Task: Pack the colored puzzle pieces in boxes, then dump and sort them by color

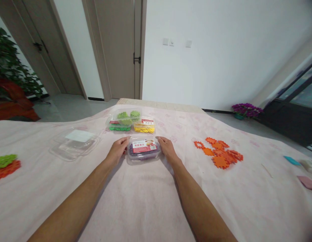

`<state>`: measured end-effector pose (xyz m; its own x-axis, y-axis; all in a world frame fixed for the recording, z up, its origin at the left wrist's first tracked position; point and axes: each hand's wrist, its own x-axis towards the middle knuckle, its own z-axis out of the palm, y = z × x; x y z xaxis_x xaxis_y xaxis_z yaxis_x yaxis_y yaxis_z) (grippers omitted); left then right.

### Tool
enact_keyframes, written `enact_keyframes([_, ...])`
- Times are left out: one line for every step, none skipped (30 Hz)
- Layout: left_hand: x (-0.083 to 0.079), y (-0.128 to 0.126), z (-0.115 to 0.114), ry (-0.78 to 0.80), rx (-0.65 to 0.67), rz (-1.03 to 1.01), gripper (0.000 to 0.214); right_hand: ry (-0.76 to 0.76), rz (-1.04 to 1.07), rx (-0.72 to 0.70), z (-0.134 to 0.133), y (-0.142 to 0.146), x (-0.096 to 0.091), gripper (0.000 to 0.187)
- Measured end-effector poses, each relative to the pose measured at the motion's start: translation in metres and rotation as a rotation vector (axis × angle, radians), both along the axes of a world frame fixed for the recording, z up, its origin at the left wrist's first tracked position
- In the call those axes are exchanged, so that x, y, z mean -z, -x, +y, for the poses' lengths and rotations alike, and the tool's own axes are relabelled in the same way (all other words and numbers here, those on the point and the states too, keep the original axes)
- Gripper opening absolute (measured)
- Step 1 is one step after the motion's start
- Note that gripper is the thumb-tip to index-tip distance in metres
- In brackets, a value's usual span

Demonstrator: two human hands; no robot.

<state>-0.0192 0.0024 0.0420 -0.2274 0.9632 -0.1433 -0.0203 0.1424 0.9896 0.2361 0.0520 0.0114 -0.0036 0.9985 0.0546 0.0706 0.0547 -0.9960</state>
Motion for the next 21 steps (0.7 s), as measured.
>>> enact_keyframes([0.000, -0.002, -0.001, -0.016, -0.016, 0.029, 0.065, -0.028, -0.042, 0.015, -0.002, -0.001, -0.003, 0.040])
enact_keyframes([0.000, -0.003, -0.001, -0.025, -0.029, 0.047, 0.066, -0.039, -0.076, 0.015, -0.004, -0.002, -0.005, 0.044])
enact_keyframes([0.001, -0.004, -0.002, -0.027, -0.034, 0.056, 0.066, -0.038, -0.100, 0.003, -0.006, -0.003, -0.007, 0.049])
enact_keyframes([0.002, -0.005, -0.002, -0.028, -0.034, 0.055, 0.067, -0.019, -0.098, -0.024, -0.008, -0.005, -0.009, 0.053])
enact_keyframes([0.003, -0.006, -0.002, -0.034, -0.035, 0.048, 0.067, 0.005, -0.083, -0.051, -0.009, -0.006, -0.010, 0.056])
enact_keyframes([0.004, -0.006, -0.002, -0.043, -0.039, 0.040, 0.066, 0.026, -0.062, -0.077, -0.009, -0.008, -0.011, 0.058])
enact_keyframes([0.005, -0.006, -0.001, -0.054, -0.048, 0.035, 0.065, 0.045, -0.040, -0.100, -0.010, -0.009, -0.011, 0.059])
enact_keyframes([0.006, -0.006, -0.001, -0.066, -0.063, 0.032, 0.064, 0.059, -0.023, -0.114, -0.009, -0.010, -0.011, 0.060])
enact_keyframes([0.006, -0.006, -0.001, -0.077, -0.081, 0.030, 0.064, 0.071, -0.013, -0.121, -0.009, -0.011, -0.011, 0.059])
enact_keyframes([0.006, -0.005, 0.000, -0.083, -0.096, 0.024, 0.063, 0.077, -0.009, -0.120, -0.009, -0.012, -0.012, 0.058])
enact_keyframes([0.006, -0.005, 0.000, -0.083, -0.106, 0.015, 0.063, 0.076, -0.008, -0.113, -0.008, -0.012, -0.013, 0.057])
enact_keyframes([0.006, -0.005, 0.000, -0.082, -0.110, -0.001, 0.064, 0.072, -0.009, -0.105, -0.009, -0.012, -0.014, 0.056])
enact_keyframes([0.006, -0.005, 0.000, -0.080, -0.112, -0.024, 0.065, 0.068, -0.010, -0.096, -0.009, -0.011, -0.016, 0.054])
enact_keyframes([0.006, -0.006, 0.001, -0.077, -0.113, -0.050, 0.065, 0.067, -0.012, -0.089, -0.010, -0.011, -0.017, 0.053])
enact_keyframes([0.006, -0.006, 0.001, -0.074, -0.113, -0.077, 0.066, 0.068, -0.013, -0.084, -0.010, -0.010, -0.018, 0.052])
enact_keyframes([0.006, -0.007, 0.001, -0.072, -0.116, -0.105, 0.066, 0.069, -0.015, -0.079, -0.011, -0.009, -0.019, 0.052])
enact_keyframes([0.007, -0.008, 0.002, -0.069, -0.119, -0.132, 0.066, 0.069, -0.021, -0.072, -0.011, -0.008, -0.018, 0.052])
enact_keyframes([0.008, -0.009, 0.002, -0.068, -0.124, -0.159, 0.065, 0.064, -0.030, -0.062, -0.011, -0.006, -0.017, 0.051])
enact_keyframes([0.008, -0.009, 0.002, -0.067, -0.130, -0.181, 0.064, 0.053, -0.042, -0.046, -0.010, -0.005, -0.016, 0.051])
enact_keyframes([0.009, -0.010, 0.003, -0.068, -0.137, -0.196, 0.063, 0.040, -0.055, -0.025, -0.009, -0.003, -0.014, 0.050])
enact_keyframes([0.009, -0.011, 0.003, -0.069, -0.142, -0.203, 0.062, 0.026, -0.067, 0.000, -0.007, -0.001, -0.011, 0.050])
